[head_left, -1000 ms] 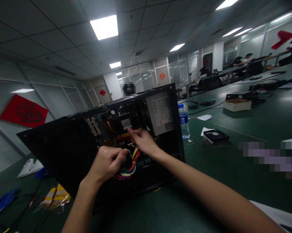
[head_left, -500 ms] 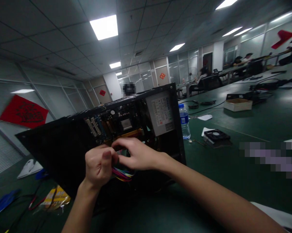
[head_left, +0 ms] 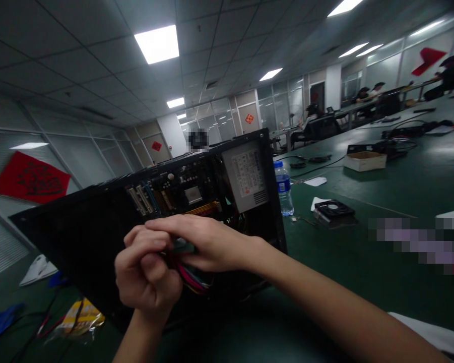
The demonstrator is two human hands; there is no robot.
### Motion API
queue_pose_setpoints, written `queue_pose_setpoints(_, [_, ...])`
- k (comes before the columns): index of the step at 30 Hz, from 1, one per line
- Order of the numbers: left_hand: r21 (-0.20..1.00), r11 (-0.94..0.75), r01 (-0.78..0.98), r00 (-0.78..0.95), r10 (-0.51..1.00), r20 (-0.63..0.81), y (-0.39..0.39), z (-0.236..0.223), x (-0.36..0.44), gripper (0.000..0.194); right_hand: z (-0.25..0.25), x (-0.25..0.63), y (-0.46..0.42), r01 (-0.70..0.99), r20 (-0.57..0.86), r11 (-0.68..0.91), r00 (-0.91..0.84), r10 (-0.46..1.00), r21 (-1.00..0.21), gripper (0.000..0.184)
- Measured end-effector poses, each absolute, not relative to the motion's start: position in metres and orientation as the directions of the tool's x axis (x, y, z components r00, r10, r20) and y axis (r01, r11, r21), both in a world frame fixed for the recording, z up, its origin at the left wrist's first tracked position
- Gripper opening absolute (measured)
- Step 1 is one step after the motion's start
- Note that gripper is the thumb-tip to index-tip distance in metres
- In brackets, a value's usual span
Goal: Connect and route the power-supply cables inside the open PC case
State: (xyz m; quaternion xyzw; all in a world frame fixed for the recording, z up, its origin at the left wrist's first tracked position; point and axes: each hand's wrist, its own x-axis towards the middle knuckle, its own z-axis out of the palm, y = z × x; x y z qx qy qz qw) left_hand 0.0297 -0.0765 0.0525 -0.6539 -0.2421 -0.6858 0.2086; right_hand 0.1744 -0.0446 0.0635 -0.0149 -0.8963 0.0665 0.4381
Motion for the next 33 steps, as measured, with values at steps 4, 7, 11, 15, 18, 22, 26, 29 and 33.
queue_pose_setpoints(4, [0.246, -0.754, 0.609, -0.243, 0.118, 0.963, -0.079, 0.064, 0.035, 0.016, 0.070, 0.188, -0.041, 0.332, 0.774, 0.943, -0.590, 0.230, -0.027, 0.036])
queue_pose_setpoints(7, [0.300, -0.725, 0.620, -0.122, 0.289, 0.949, -0.078, 0.073, 0.028, 0.011, 0.076, 0.200, -0.039, 0.495, 0.817, 0.869, -0.508, 0.272, 0.018, 0.029])
queue_pose_setpoints(11, [0.098, -0.709, 0.699, 0.312, 0.425, 0.850, -0.073, 0.077, 0.018, 0.019, 0.083, 0.212, -0.039, 0.616, 0.846, 0.787, -0.432, 0.313, 0.023, 0.028])
queue_pose_setpoints(15, [-0.041, -0.686, 0.726, 0.446, 0.425, 0.788, -0.071, 0.076, 0.015, 0.027, 0.085, 0.214, -0.041, 0.678, 0.811, 0.733, -0.456, 0.368, 0.049, 0.031])
queue_pose_setpoints(18, [-0.034, -0.639, 0.769, 0.397, 0.434, 0.809, -0.068, 0.074, 0.012, 0.026, 0.084, 0.210, -0.042, 0.701, 0.765, 0.713, -0.477, 0.432, 0.034, 0.028])
queue_pose_setpoints(22, [0.162, -0.607, 0.778, 0.233, 0.517, 0.824, -0.057, 0.068, 0.007, 0.024, 0.075, 0.197, -0.039, 0.730, 0.618, 0.683, -0.550, 0.561, 0.030, 0.019])
queue_pose_setpoints(26, [0.136, -0.579, 0.804, 0.307, 0.600, 0.738, -0.044, 0.061, 0.003, 0.017, 0.060, 0.185, -0.032, 0.767, 0.559, 0.641, -0.542, 0.628, 0.024, 0.024])
queue_pose_setpoints(29, [0.167, -0.568, 0.806, 0.331, 0.666, 0.668, -0.040, 0.058, 0.002, 0.020, 0.053, 0.180, -0.027, 0.780, 0.513, 0.625, -0.524, 0.679, -0.031, 0.026])
queue_pose_setpoints(33, [0.191, -0.544, 0.817, 0.338, 0.721, 0.604, -0.035, 0.053, 0.002, 0.023, 0.047, 0.179, -0.022, 0.788, 0.405, 0.605, -0.518, 0.754, -0.118, 0.027])
